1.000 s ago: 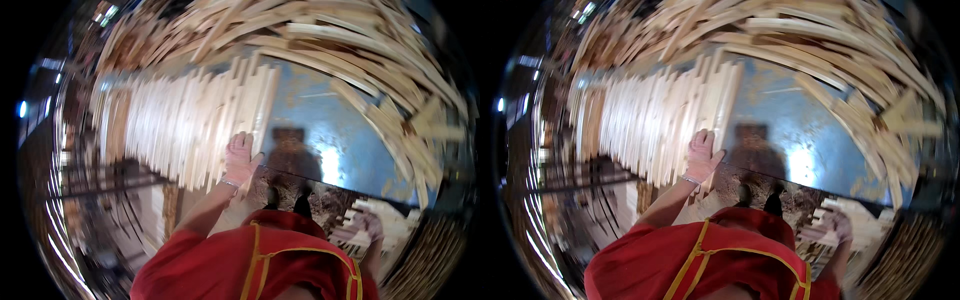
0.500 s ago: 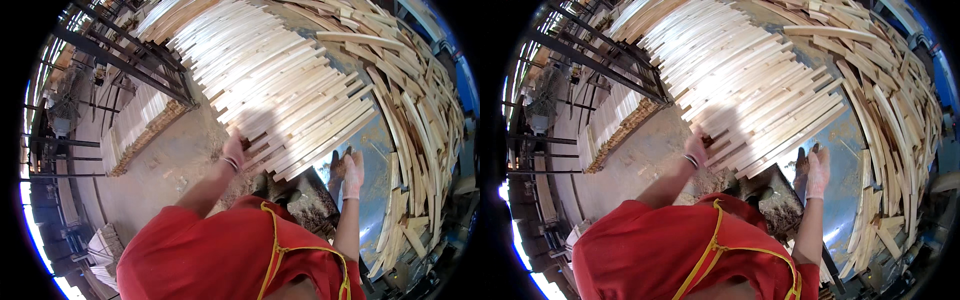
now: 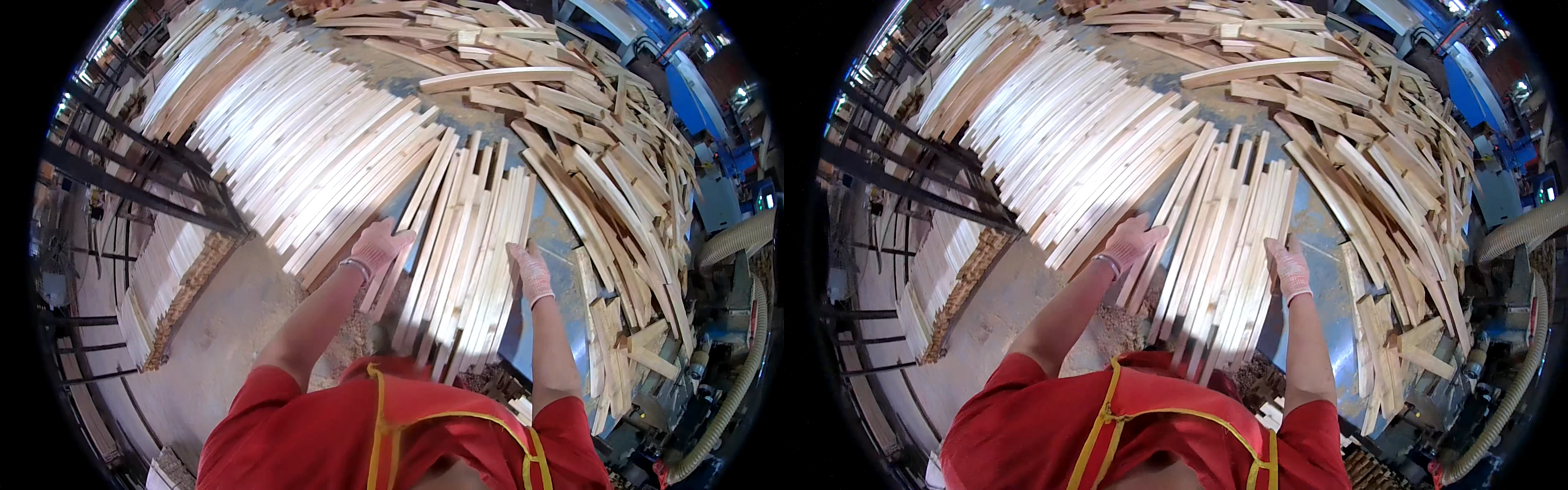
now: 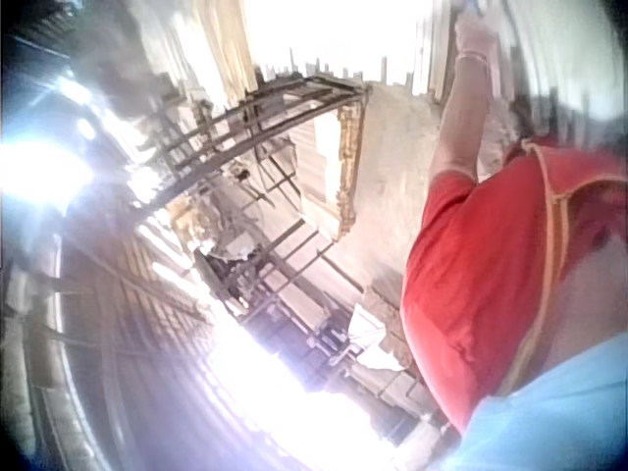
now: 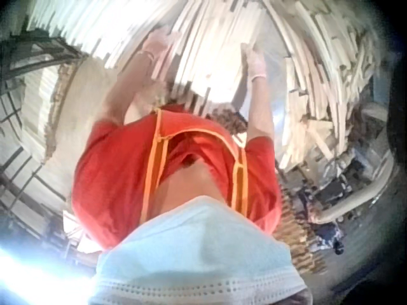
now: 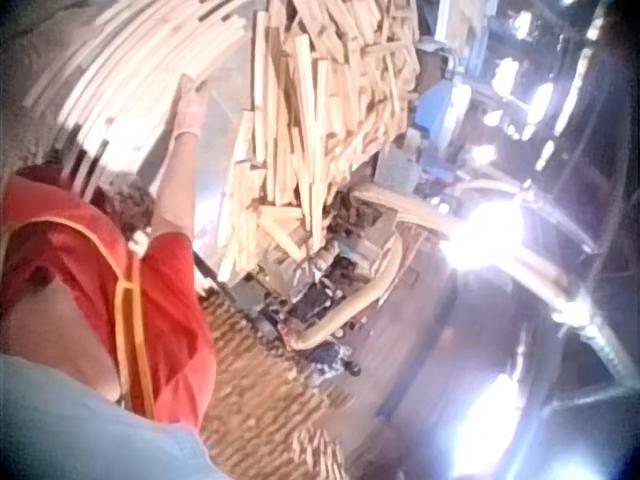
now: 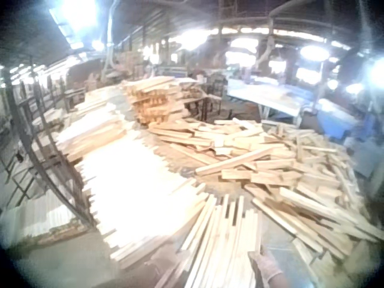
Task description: The person repeatedly picks up thin wooden planks from a large pile on a metal table and stacks them neatly on a nearby rack. The person handles the planks by hand, aligning them and placing them in organized stacks throughout the clip.
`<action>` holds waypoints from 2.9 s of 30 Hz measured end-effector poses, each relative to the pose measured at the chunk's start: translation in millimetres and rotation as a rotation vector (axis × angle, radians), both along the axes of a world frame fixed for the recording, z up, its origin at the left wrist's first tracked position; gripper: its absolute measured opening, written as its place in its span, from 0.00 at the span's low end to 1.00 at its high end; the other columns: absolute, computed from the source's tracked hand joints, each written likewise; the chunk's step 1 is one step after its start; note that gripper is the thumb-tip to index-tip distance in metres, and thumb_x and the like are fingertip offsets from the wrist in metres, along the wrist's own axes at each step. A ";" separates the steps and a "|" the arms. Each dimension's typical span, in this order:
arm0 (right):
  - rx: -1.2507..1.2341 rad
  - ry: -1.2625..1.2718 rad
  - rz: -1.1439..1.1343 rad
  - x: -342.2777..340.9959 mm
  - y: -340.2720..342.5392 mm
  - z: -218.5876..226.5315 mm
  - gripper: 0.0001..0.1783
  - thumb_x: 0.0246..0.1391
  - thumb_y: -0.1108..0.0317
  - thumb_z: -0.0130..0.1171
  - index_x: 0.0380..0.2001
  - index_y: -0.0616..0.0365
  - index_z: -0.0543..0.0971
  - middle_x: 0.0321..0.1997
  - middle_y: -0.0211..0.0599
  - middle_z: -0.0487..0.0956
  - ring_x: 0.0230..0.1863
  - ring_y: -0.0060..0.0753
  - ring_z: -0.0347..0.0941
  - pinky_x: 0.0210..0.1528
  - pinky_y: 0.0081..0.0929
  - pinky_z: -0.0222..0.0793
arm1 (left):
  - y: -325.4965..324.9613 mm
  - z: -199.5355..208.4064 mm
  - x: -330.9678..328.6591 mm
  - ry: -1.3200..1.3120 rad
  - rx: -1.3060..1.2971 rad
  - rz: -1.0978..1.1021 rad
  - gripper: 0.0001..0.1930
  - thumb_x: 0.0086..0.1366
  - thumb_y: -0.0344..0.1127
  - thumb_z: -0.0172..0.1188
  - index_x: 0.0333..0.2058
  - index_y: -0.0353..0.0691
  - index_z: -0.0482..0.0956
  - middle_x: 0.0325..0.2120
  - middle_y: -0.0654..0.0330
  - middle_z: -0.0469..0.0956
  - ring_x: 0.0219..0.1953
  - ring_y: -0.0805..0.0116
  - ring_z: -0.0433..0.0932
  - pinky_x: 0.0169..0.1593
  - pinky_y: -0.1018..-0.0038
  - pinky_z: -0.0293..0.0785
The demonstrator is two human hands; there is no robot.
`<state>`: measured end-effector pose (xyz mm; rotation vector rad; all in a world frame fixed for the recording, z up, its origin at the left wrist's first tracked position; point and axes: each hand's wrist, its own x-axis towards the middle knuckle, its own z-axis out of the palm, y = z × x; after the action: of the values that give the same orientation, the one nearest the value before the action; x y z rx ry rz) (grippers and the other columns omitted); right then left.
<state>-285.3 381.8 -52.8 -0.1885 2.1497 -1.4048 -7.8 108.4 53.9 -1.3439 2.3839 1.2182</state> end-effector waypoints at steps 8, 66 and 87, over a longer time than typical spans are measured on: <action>0.367 -0.056 0.343 -4.2 -29.1 94.9 0.39 0.56 0.43 0.73 0.58 0.66 0.80 0.34 0.43 0.86 0.32 0.35 0.80 0.42 0.32 0.75 | 17.8 -63.9 -72.0 0.208 0.250 0.127 0.43 0.63 0.57 0.71 0.68 0.34 0.69 0.58 0.46 0.80 0.56 0.55 0.83 0.62 0.64 0.78; 0.781 0.981 0.429 -92.1 4.7 68.9 0.48 0.52 0.56 0.71 0.75 0.47 0.65 0.71 0.47 0.73 0.68 0.55 0.72 0.71 0.45 0.68 | 122.3 -93.4 195.0 0.830 0.796 1.270 0.41 0.75 0.70 0.50 0.76 0.52 0.59 0.69 0.54 0.70 0.66 0.51 0.71 0.69 0.47 0.66; 0.742 0.447 0.415 -88.1 42.7 126.7 0.30 0.64 0.50 0.63 0.61 0.61 0.78 0.52 0.62 0.83 0.58 0.60 0.80 0.58 0.49 0.74 | 0.5 -80.7 235.4 0.694 0.324 1.160 0.32 0.73 0.48 0.66 0.70 0.44 0.71 0.59 0.64 0.79 0.57 0.71 0.75 0.59 0.70 0.70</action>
<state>-373.5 424.5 73.9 -0.6551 2.6312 -0.2999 227.6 108.9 -26.8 -2.5765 1.3683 2.5148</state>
